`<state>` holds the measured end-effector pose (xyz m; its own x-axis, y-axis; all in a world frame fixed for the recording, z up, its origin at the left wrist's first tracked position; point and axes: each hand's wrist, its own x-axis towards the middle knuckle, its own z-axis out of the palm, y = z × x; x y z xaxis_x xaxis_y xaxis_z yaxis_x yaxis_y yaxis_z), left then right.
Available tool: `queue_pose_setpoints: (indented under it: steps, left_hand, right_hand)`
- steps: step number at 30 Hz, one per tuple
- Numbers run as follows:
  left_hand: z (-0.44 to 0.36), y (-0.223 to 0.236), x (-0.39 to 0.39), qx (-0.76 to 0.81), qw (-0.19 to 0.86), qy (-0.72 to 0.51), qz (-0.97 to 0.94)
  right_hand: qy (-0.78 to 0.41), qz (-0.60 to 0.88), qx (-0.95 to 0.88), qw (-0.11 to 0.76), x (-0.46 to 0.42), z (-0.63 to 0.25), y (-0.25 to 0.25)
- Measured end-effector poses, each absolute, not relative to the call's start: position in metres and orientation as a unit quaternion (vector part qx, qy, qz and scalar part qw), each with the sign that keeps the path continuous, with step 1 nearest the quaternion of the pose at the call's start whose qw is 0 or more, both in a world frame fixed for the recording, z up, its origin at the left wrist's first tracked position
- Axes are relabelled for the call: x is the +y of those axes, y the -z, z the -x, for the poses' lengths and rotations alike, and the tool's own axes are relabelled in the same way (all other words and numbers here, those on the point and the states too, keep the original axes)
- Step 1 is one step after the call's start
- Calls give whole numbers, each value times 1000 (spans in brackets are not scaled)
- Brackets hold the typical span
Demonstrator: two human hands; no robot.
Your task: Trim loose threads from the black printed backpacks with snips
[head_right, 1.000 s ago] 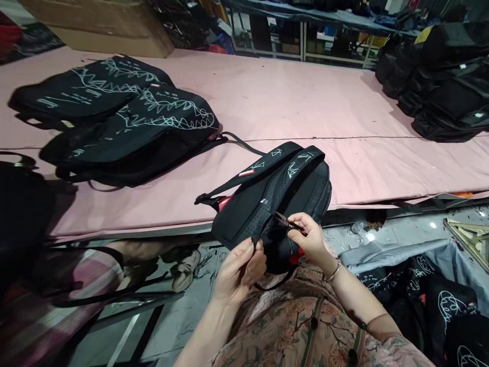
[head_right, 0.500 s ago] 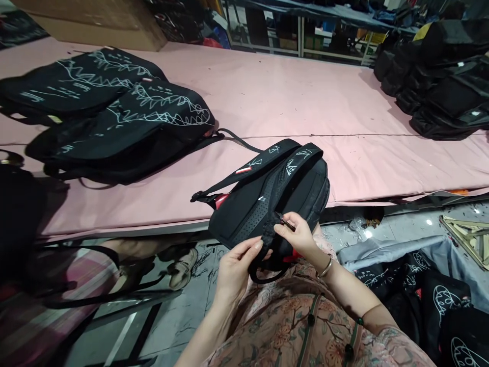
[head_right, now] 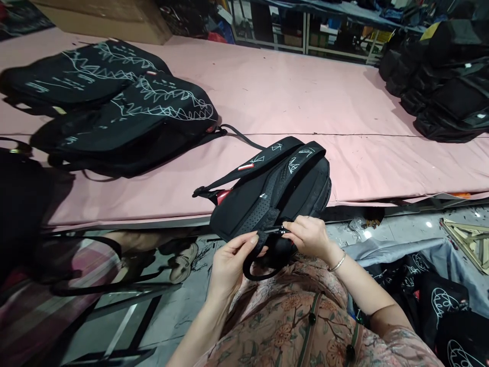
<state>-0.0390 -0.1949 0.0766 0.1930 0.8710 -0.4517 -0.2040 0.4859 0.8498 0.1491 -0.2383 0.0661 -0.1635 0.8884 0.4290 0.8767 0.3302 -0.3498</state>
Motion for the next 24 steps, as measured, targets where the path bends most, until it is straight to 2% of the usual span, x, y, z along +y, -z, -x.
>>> queue_pose_setpoints:
  steps: [8,24]
  left_hand:
    - [41,-80,-192,501,727,-354,-308]
    - [36,-74,-196,485,725,-359,-331]
  right_hand:
    - [-54,562,-762,319,-233,-152,-68]
    - [-75,564,-760,315,-232,-149,-68]
